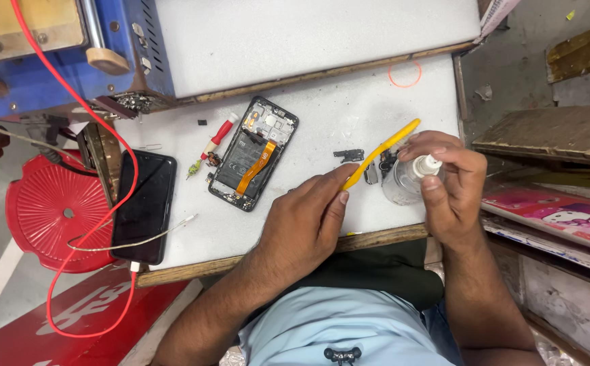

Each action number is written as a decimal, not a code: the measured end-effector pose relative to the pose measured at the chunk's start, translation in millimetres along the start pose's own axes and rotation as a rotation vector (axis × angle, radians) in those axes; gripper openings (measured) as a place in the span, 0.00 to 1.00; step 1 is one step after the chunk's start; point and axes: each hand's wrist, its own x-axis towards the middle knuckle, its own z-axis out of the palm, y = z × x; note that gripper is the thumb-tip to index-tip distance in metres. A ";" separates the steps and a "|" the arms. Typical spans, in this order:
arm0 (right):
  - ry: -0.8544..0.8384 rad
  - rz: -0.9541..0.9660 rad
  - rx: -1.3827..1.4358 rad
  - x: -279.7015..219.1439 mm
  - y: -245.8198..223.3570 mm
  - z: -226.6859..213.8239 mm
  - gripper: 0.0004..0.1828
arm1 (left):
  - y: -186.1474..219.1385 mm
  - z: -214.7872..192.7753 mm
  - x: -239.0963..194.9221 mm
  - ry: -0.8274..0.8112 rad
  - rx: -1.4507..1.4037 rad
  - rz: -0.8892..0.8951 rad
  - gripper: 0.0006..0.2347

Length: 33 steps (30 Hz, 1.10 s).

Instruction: The person removes a motherboard from a disassembled smartphone, sprays it with a liquid, and scrubs it with a yellow brush. They then place the motherboard back on the workbench and connect a charging cable to a separate smartphone, which powers on and displays the lock screen.

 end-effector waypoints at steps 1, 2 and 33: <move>0.015 -0.002 -0.015 2.8 -2.4 -0.4 0.14 | 0.6 -0.7 1.0 0.012 -0.019 0.023 0.15; 0.029 -0.004 -0.029 5.9 -5.5 -1.2 0.13 | 1.3 -1.0 1.7 0.024 -0.037 0.045 0.15; 0.138 -0.187 -0.241 -3.8 14.6 -14.4 0.09 | 6.0 23.2 -4.4 -0.087 -0.202 0.006 0.17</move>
